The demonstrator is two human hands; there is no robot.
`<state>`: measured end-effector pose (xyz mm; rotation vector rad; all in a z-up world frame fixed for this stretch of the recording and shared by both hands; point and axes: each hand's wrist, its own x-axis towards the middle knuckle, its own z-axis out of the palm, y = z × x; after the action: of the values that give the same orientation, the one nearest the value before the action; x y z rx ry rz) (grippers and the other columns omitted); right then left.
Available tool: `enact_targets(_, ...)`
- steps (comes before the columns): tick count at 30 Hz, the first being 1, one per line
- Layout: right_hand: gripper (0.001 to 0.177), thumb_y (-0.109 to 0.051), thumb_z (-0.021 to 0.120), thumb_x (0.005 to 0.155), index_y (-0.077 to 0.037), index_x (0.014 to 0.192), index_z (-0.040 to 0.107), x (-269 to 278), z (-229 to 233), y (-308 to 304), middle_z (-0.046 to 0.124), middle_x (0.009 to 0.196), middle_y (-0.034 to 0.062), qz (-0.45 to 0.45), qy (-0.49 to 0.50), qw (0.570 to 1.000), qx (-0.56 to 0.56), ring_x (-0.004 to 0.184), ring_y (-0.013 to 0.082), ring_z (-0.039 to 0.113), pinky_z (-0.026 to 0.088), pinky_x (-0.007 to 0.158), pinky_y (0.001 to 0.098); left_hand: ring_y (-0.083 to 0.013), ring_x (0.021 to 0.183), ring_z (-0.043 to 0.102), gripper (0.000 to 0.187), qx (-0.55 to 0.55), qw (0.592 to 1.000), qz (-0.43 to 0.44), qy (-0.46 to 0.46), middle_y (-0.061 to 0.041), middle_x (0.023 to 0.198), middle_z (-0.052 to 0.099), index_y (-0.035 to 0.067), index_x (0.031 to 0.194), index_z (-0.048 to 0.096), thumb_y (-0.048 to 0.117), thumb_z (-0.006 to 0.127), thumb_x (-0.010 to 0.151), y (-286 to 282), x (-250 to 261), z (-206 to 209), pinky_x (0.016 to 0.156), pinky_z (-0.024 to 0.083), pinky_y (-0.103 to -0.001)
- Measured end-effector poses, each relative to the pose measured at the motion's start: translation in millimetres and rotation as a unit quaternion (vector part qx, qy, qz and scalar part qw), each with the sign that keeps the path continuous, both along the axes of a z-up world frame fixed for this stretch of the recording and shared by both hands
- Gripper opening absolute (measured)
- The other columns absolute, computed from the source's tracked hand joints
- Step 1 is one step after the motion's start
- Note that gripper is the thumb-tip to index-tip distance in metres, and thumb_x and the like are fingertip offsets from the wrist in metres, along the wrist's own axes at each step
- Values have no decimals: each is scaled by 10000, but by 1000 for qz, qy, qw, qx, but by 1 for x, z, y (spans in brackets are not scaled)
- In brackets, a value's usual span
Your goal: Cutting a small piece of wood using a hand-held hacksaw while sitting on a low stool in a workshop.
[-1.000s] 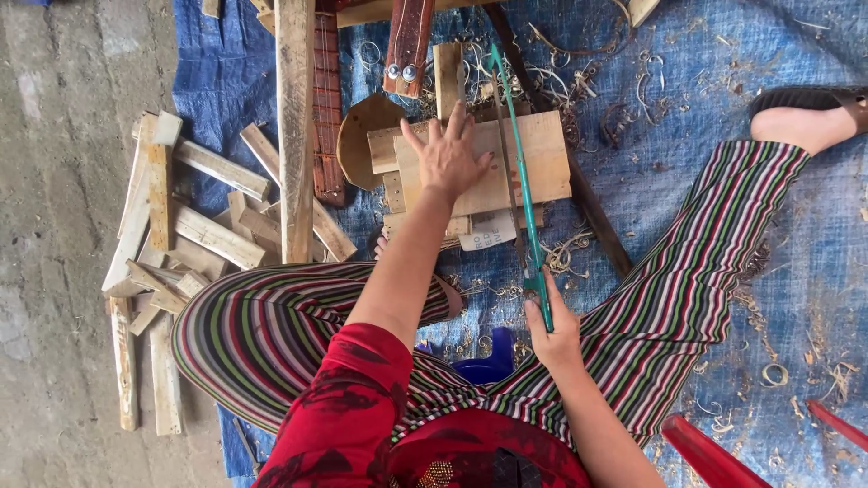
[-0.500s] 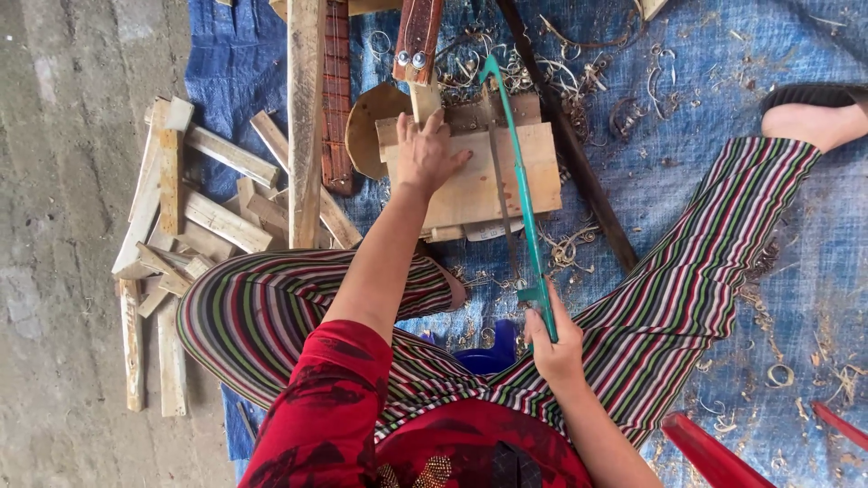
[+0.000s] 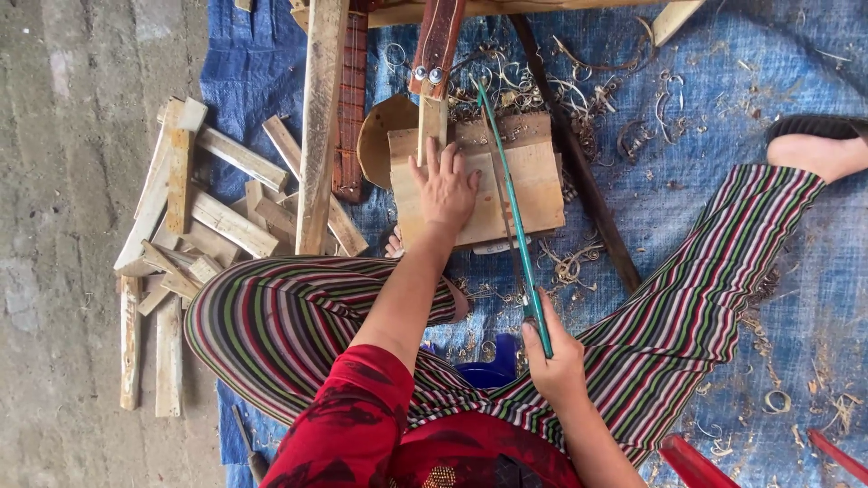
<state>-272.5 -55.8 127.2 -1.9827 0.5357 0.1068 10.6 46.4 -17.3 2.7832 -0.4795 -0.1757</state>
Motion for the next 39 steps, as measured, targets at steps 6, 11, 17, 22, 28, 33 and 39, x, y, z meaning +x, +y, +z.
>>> enact_targets(6,577,-173,496,1043,20,1558,321,6,-35,3,535,693,-40,45,-96,994,-2,468,46,492,475,356,175,-377,1543,170,484,17,1000,-22,-15,-58,1508,493,89,1286,602,443,445,996,-3,13,2,1190,84,-727)
enact_targets(11,721,-231,543,1006,-72,1613,189,-10,-59,6,614,709,-23,76,7,997,-24,471,74,526,488,402,217,-390,1552,175,431,4,1000,-7,-18,-140,1562,454,78,1178,571,431,394,1006,-4,7,9,1208,47,-702)
enact_targets(17,837,-259,577,977,-186,1647,82,-6,-68,2,643,888,3,100,117,988,26,619,139,580,508,583,301,-350,1577,110,481,31,998,-11,44,-116,1605,407,90,1259,547,448,335,1016,-7,10,30,1221,-12,-679)
enact_targets(22,909,-231,602,987,-267,1661,-7,8,-47,10,597,880,28,157,223,962,18,674,182,551,464,661,351,-362,1576,96,489,1,998,-1,61,-131,1600,401,64,1352,525,322,340,979,-5,8,31,1222,-50,-687)
enact_targets(28,690,-107,595,970,-171,1588,295,-15,-75,2,575,667,-19,66,75,995,-13,456,84,491,476,367,174,-360,1582,43,457,25,995,-11,100,-122,1633,346,93,1306,512,388,317,1016,-3,9,44,1222,-68,-684)
enact_targets(33,590,-213,546,1002,-4,1537,409,-15,-86,2,530,683,-9,-33,-51,997,52,547,87,497,473,462,229,-346,1580,23,603,62,992,-27,107,-81,1657,303,100,1470,434,480,265,1034,-4,14,34,1220,-51,-677)
enact_targets(39,515,-294,567,1036,10,1451,544,55,-78,9,711,636,93,-62,-86,994,9,516,152,640,492,463,290,-291,1584,119,479,83,996,-4,30,-17,1608,406,206,1370,489,515,447,1006,-7,10,-3,1221,42,-671)
